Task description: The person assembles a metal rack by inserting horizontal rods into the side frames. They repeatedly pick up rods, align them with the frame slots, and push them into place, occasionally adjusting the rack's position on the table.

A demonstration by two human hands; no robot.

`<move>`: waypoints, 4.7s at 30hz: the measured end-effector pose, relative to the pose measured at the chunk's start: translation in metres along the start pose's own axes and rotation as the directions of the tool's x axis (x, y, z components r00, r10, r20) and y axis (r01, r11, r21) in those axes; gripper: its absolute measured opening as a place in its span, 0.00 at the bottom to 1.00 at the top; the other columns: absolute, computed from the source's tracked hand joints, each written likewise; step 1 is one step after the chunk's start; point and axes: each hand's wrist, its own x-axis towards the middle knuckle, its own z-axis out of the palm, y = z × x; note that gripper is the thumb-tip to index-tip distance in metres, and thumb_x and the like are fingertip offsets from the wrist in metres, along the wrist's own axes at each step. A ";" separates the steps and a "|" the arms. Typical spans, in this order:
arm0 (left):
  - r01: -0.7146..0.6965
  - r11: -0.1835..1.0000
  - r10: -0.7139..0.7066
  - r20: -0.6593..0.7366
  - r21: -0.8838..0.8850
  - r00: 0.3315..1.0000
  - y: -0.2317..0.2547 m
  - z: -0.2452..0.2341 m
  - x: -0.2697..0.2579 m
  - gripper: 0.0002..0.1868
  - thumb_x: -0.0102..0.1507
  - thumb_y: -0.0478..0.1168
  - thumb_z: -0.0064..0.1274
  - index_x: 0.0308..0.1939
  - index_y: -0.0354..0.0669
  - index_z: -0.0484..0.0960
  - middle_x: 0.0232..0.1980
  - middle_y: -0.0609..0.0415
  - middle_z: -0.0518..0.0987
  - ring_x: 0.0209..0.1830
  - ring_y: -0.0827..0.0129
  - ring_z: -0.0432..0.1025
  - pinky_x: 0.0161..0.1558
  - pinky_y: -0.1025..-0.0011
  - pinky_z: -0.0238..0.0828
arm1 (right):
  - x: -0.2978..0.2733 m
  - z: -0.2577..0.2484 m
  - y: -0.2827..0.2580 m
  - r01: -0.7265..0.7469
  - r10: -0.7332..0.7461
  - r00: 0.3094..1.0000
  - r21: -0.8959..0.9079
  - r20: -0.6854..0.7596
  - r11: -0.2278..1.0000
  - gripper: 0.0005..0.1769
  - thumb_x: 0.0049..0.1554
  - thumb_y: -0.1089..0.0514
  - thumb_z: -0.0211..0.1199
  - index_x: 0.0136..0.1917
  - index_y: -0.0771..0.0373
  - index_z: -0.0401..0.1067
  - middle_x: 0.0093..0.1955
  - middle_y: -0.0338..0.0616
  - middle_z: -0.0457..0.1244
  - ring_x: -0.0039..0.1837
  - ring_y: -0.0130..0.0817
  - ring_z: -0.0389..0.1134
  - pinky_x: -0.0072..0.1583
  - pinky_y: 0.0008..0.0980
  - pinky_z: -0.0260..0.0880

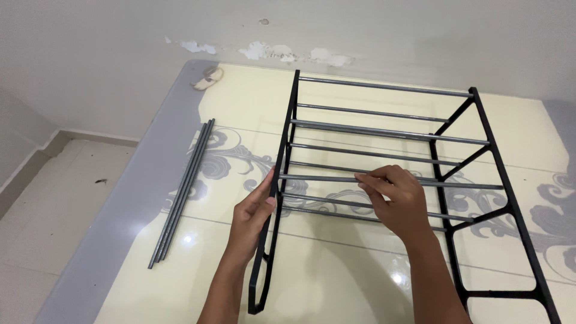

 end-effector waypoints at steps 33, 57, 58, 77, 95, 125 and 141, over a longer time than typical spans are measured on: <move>0.036 0.991 -0.029 -0.051 0.132 0.998 0.036 0.008 -0.007 0.27 0.65 0.32 0.51 0.70 0.39 0.72 0.74 0.48 0.73 0.76 0.62 0.65 0.72 0.65 0.60 | 0.008 -0.068 -0.031 -0.041 0.054 0.988 -0.091 0.147 0.995 0.16 0.55 0.55 0.70 0.56 0.59 0.78 0.53 0.42 0.70 0.58 0.41 0.68 0.59 0.45 0.65; -0.641 0.462 0.478 0.436 0.613 0.762 0.038 0.199 -0.013 0.14 0.66 0.37 0.55 0.55 0.40 0.81 0.61 0.51 0.80 0.67 0.55 0.69 0.71 0.52 0.59 | -0.077 -0.203 0.063 -0.860 0.870 0.451 -0.165 0.200 0.483 0.28 0.55 0.47 0.67 0.66 0.59 0.75 0.54 0.47 0.73 0.57 0.38 0.75 0.57 0.38 0.74; -0.653 0.435 0.490 0.446 0.620 0.749 0.031 0.203 -0.005 0.14 0.66 0.37 0.55 0.55 0.40 0.80 0.61 0.51 0.79 0.67 0.54 0.69 0.71 0.52 0.59 | -0.076 -0.198 0.065 -0.885 0.898 0.402 -0.174 0.179 0.431 0.28 0.55 0.47 0.68 0.66 0.59 0.74 0.53 0.48 0.73 0.57 0.38 0.74 0.57 0.39 0.74; -0.613 0.441 0.431 0.445 0.656 0.785 0.007 0.215 0.026 0.05 0.64 0.33 0.58 0.44 0.43 0.84 0.37 0.60 0.79 0.39 0.66 0.70 0.48 0.64 0.60 | -0.061 -0.184 0.065 -0.965 0.962 0.259 0.056 0.092 0.254 0.21 0.52 0.64 0.66 0.60 0.67 0.78 0.43 0.47 0.74 0.44 0.32 0.75 0.50 0.32 0.72; -0.651 0.404 0.532 0.414 0.642 0.738 0.008 0.221 0.026 0.06 0.65 0.33 0.58 0.45 0.42 0.84 0.38 0.61 0.78 0.40 0.68 0.70 0.49 0.65 0.60 | -0.060 -0.180 0.060 -0.958 0.955 0.286 0.014 0.084 0.286 0.21 0.52 0.63 0.68 0.60 0.67 0.78 0.40 0.47 0.73 0.43 0.31 0.75 0.49 0.31 0.72; -0.348 0.281 0.288 0.268 0.894 0.919 0.091 0.130 -0.051 0.36 0.68 0.56 0.48 0.68 0.27 0.67 0.72 0.30 0.66 0.74 0.44 0.60 0.72 0.50 0.48 | -0.089 -0.180 0.105 -0.926 0.898 0.369 0.015 0.239 0.377 0.29 0.59 0.44 0.62 0.67 0.63 0.75 0.52 0.50 0.74 0.61 0.40 0.73 0.66 0.39 0.67; 0.150 0.982 -0.150 -0.009 0.117 0.989 0.039 0.022 -0.006 0.46 0.67 0.70 0.18 0.78 0.42 0.57 0.82 0.47 0.59 0.82 0.60 0.52 0.77 0.65 0.43 | -0.104 -0.155 0.108 -0.933 0.837 0.284 0.335 0.469 0.129 0.49 0.63 0.29 0.33 0.69 0.76 0.67 0.69 0.61 0.66 0.75 0.53 0.63 0.75 0.48 0.55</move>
